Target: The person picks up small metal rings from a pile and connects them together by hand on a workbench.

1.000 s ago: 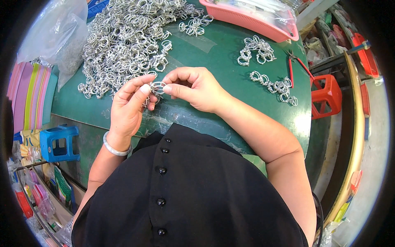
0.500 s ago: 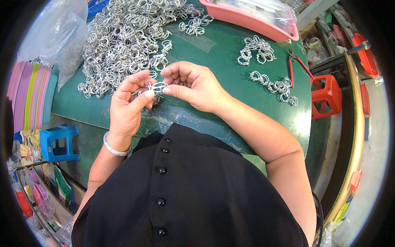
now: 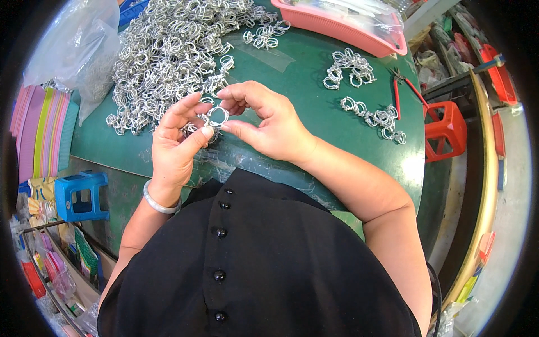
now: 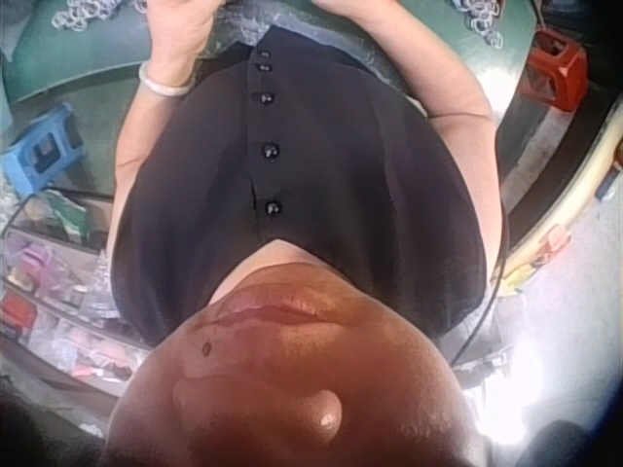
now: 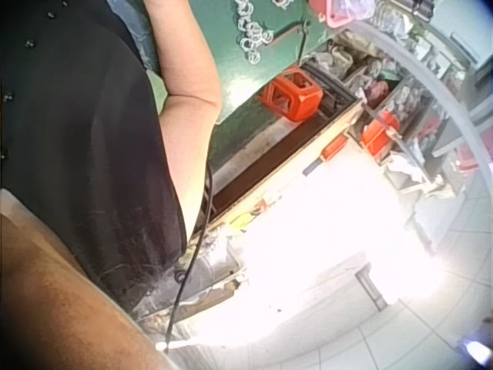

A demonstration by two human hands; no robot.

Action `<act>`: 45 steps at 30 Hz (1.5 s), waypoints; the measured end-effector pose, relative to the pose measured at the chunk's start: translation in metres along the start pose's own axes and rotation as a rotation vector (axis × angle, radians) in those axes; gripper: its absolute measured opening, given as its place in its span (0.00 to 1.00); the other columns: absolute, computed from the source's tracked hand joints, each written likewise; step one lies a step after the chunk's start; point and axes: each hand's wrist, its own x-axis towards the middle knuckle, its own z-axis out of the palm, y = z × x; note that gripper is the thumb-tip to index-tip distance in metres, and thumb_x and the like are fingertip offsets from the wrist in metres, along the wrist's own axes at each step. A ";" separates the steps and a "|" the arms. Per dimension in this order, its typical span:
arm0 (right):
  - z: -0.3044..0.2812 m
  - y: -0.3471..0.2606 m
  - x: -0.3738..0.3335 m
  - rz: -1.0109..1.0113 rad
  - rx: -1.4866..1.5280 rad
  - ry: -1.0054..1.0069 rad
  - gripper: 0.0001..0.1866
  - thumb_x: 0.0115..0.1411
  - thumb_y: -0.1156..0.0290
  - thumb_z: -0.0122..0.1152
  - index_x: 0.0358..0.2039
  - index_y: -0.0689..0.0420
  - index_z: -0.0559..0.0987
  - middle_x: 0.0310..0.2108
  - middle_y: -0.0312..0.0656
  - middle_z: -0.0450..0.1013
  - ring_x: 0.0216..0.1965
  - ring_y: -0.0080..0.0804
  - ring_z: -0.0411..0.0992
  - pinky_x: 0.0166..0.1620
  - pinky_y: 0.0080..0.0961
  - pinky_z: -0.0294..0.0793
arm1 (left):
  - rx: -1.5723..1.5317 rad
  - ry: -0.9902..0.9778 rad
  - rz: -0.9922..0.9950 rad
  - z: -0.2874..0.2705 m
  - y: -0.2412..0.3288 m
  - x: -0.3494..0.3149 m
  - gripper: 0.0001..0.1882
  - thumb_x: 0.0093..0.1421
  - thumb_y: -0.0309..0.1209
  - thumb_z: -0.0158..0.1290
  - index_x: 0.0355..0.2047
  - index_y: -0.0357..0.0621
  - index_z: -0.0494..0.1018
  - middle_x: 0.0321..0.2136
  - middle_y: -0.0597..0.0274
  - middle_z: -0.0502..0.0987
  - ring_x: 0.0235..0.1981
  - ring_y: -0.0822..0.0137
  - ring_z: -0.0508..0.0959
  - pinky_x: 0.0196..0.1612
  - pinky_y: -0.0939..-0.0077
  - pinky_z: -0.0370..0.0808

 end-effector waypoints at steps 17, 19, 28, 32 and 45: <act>0.009 -0.006 0.003 -0.121 -0.001 0.080 0.19 0.47 0.85 0.57 0.42 0.63 0.69 0.36 0.42 0.68 0.36 0.27 0.69 0.41 0.21 0.70 | -0.528 -0.117 -0.252 -0.012 -0.001 0.004 0.18 0.55 0.22 0.47 0.48 0.38 0.64 0.40 0.57 0.71 0.36 0.68 0.74 0.36 0.79 0.73; 0.010 -0.007 0.002 -0.117 0.011 0.074 0.19 0.47 0.85 0.57 0.42 0.63 0.69 0.37 0.42 0.68 0.36 0.27 0.69 0.41 0.21 0.70 | -0.614 -0.146 -0.291 -0.015 -0.002 0.004 0.17 0.57 0.23 0.44 0.48 0.37 0.63 0.39 0.56 0.72 0.38 0.66 0.74 0.37 0.75 0.73; 0.008 -0.001 0.003 -0.107 -0.351 -0.055 0.17 0.46 0.77 0.59 0.39 0.60 0.71 0.38 0.44 0.67 0.39 0.40 0.68 0.41 0.29 0.68 | -1.022 -0.136 -0.310 -0.039 -0.002 0.011 0.17 0.57 0.35 0.40 0.42 0.35 0.67 0.37 0.48 0.72 0.37 0.55 0.74 0.37 0.65 0.74; 0.015 0.009 0.000 -0.031 -0.639 -0.188 0.18 0.46 0.70 0.60 0.40 0.57 0.72 0.38 0.44 0.67 0.41 0.42 0.65 0.43 0.32 0.66 | -0.982 -0.082 -0.320 -0.041 0.001 0.010 0.13 0.58 0.37 0.42 0.33 0.39 0.69 0.35 0.50 0.72 0.36 0.57 0.74 0.34 0.67 0.74; 0.010 0.015 -0.001 0.226 -0.329 -0.084 0.07 0.50 0.78 0.53 0.32 0.60 0.71 0.29 0.42 0.70 0.25 0.33 0.70 0.31 0.23 0.69 | -0.661 0.051 -0.349 -0.033 0.002 0.007 0.13 0.56 0.26 0.43 0.42 0.39 0.67 0.28 0.60 0.73 0.29 0.65 0.74 0.29 0.75 0.73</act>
